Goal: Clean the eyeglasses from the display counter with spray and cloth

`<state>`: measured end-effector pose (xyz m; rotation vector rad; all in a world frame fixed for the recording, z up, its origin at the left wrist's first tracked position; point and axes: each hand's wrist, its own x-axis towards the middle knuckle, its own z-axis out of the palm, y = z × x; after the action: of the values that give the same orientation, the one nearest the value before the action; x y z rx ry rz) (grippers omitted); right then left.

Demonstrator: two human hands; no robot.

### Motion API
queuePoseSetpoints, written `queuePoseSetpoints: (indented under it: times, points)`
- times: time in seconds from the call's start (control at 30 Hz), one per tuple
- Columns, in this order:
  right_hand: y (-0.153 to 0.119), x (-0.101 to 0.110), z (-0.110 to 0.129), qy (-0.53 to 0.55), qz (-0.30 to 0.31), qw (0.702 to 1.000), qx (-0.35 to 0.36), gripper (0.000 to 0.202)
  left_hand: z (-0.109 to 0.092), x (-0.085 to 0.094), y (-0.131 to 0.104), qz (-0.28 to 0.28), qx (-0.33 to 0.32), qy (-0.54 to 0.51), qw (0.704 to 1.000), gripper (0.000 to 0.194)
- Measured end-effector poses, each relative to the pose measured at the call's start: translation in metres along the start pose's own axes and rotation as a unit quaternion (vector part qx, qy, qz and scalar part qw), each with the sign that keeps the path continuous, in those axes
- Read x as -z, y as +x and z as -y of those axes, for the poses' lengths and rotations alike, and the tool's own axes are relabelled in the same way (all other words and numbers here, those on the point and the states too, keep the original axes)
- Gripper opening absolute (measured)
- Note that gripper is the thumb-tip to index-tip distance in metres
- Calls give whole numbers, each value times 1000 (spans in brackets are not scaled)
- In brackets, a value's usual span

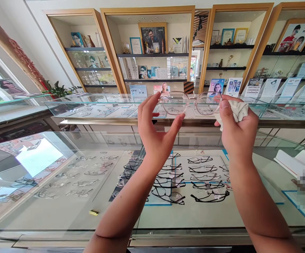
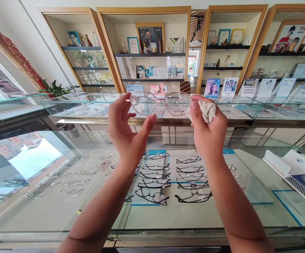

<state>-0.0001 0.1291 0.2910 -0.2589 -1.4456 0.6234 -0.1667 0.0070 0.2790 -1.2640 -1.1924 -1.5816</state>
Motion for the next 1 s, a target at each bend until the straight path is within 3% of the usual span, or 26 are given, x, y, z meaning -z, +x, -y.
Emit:
queuePoseSetpoints:
  times: [0.47,0.8,1.0]
  points:
    - [1,1,-8,-26,-6,999,34,35,6,-4,-4,2,23,-18,1000,66]
    - [6,5,-10,-42,6,999,14,46,-7,3,0,-2,28,21,999,63]
    - [-16,12,-20,-70,51,996,-30,50,6,7,-27,32,65,17,997,58]
